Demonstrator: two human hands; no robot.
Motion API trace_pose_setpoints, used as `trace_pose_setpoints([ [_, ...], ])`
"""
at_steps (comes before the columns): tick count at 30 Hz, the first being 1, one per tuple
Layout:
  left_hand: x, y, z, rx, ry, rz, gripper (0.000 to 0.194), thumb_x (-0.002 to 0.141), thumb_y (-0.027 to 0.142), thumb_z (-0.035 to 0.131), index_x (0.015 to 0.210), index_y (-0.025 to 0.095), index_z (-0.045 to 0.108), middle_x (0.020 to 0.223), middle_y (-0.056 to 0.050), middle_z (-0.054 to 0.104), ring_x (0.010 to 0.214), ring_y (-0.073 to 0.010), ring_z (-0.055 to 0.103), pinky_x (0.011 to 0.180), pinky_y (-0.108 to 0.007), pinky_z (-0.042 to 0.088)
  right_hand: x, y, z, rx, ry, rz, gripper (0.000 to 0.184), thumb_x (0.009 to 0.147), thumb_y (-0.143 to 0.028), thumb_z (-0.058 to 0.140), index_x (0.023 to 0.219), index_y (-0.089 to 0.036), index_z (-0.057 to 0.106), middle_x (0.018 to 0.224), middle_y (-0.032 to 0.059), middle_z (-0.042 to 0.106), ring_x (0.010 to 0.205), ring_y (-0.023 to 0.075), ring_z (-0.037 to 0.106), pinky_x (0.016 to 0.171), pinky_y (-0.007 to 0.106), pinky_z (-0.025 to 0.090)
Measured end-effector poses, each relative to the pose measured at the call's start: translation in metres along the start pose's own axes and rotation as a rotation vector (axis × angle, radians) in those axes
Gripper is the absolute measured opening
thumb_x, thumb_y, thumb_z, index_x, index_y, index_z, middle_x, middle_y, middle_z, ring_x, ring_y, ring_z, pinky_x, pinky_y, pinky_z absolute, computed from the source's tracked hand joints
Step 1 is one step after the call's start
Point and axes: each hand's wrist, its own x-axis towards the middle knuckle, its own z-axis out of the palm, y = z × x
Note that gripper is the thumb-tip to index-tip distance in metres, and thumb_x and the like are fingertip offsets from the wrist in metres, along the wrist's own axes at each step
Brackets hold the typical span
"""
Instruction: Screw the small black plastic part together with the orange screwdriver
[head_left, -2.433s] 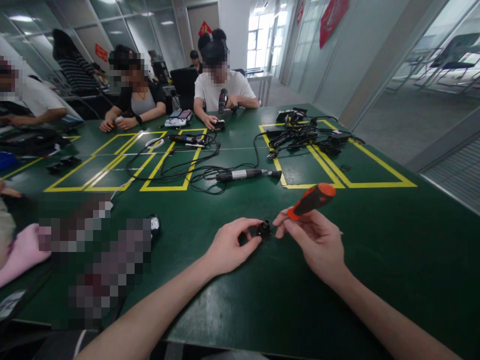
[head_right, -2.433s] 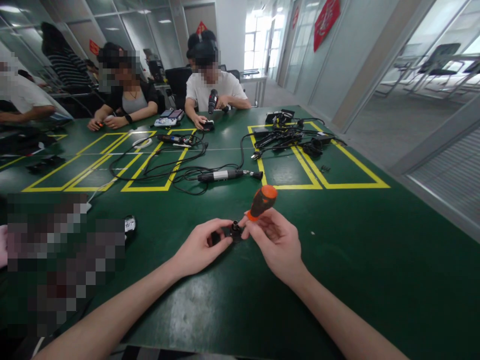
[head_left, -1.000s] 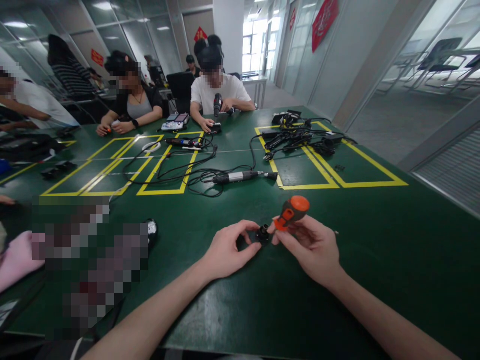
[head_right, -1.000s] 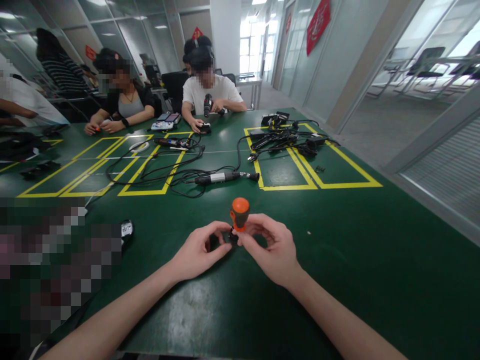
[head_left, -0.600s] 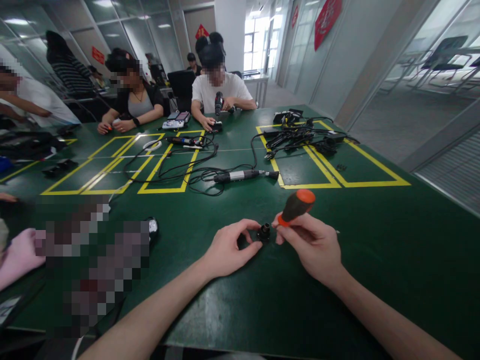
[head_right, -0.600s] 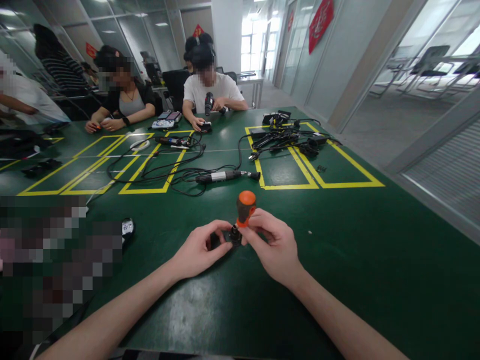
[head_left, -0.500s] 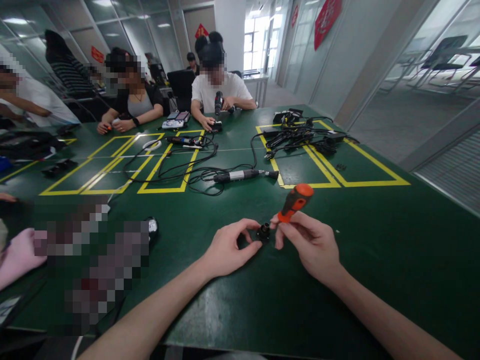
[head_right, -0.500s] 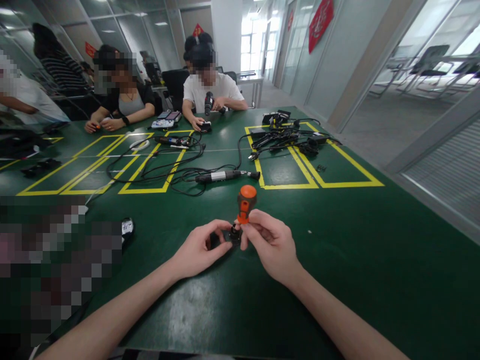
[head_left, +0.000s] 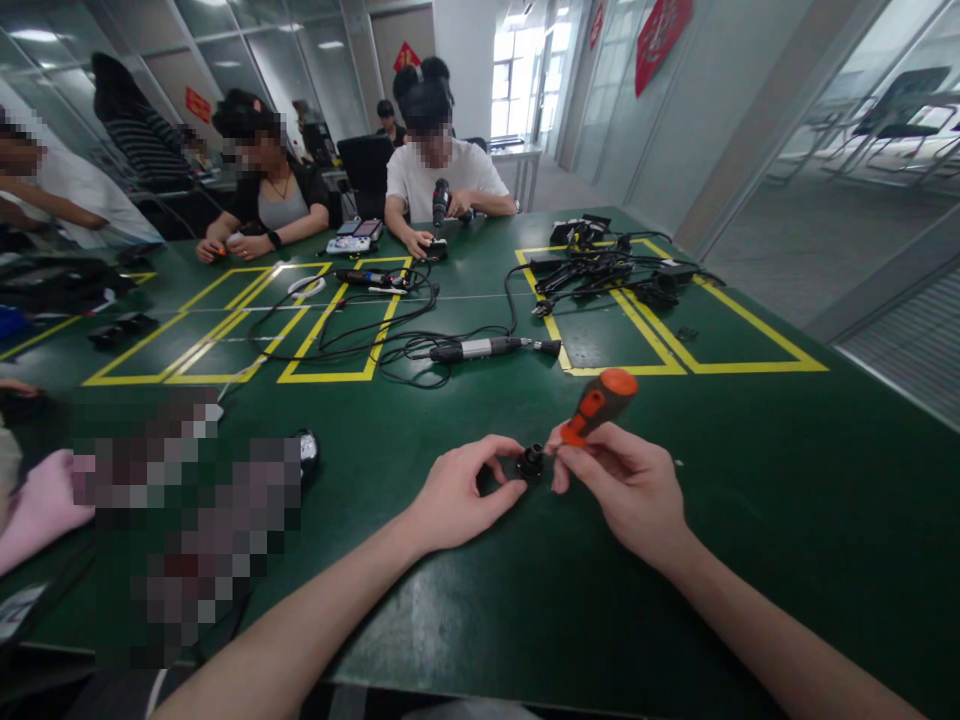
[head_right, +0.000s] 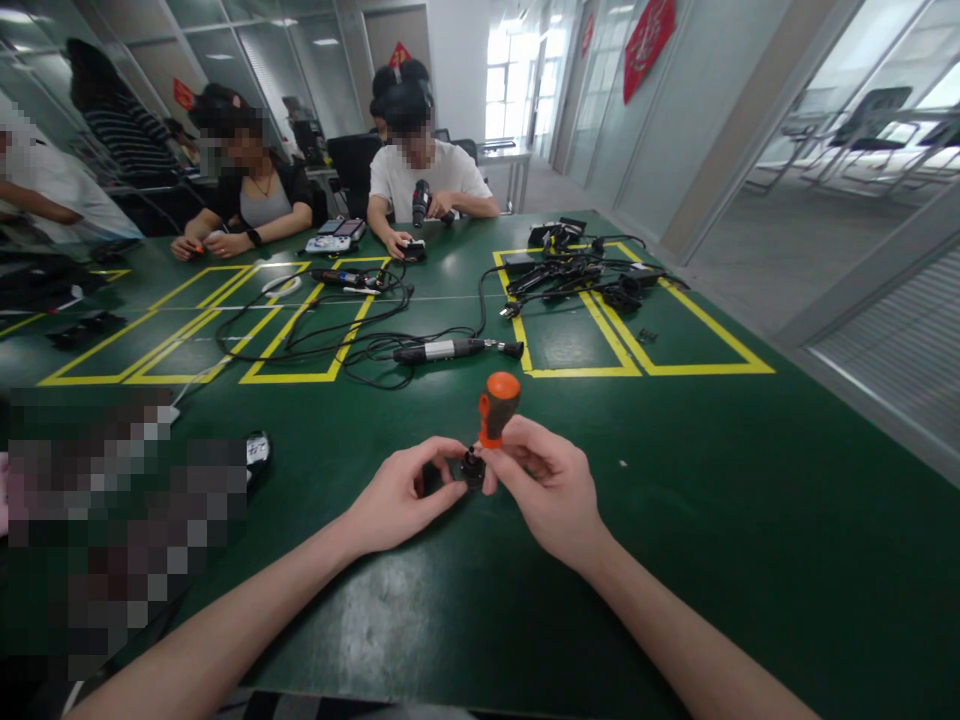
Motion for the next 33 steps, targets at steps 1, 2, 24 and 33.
trace_pose_setpoints([
  [1, 0.0002, -0.0003, 0.0000, 0.000, 0.000, 0.003, 0.033, 0.091, 0.029, 0.067, 0.122, 0.021, 0.067, 0.090, 0.000, 0.074, 0.067, -0.0124, 0.063, 0.062, -0.024, 0.045, 0.0000, 0.0002, 0.0001, 0.017, -0.009, 0.010, 0.023, 0.094, -0.041, 0.073, 0.085, -0.020, 0.073, 0.073, 0.0030, 0.071, 0.052, 0.0151, 0.067, 0.052, 0.029, 0.059],
  [2, 0.0004, -0.0005, 0.0001, 0.001, 0.001, 0.006, 0.033, 0.090, 0.029, 0.066, 0.122, 0.021, 0.067, 0.089, 0.000, 0.074, 0.067, -0.0123, 0.063, 0.062, -0.024, 0.045, -0.0001, 0.0008, 0.0003, 0.034, -0.014, 0.020, 0.025, 0.095, -0.043, 0.071, 0.089, -0.019, 0.074, 0.074, 0.0035, 0.072, 0.052, 0.0154, 0.068, 0.052, 0.029, 0.060],
  [24, 0.0004, 0.0001, -0.0002, -0.012, 0.003, 0.009, 0.032, 0.090, 0.028, 0.068, 0.121, 0.020, 0.067, 0.087, 0.000, 0.073, 0.065, -0.0118, 0.062, 0.064, -0.024, 0.045, -0.0011, 0.0050, -0.0021, 0.014, 0.008, -0.003, 0.023, 0.095, -0.041, 0.072, 0.100, -0.019, 0.077, 0.081, 0.0062, 0.077, 0.055, 0.0154, 0.069, 0.055, 0.030, 0.063],
  [33, 0.0001, -0.0007, 0.0001, -0.008, 0.001, 0.008, 0.032, 0.090, 0.029, 0.067, 0.121, 0.021, 0.067, 0.087, 0.001, 0.074, 0.068, -0.0130, 0.063, 0.063, -0.025, 0.044, 0.0007, -0.0007, -0.0019, -0.170, 0.042, -0.073, 0.022, 0.088, -0.032, 0.078, 0.069, -0.021, 0.071, 0.073, 0.0028, 0.070, 0.055, 0.0144, 0.063, 0.053, 0.028, 0.059],
])
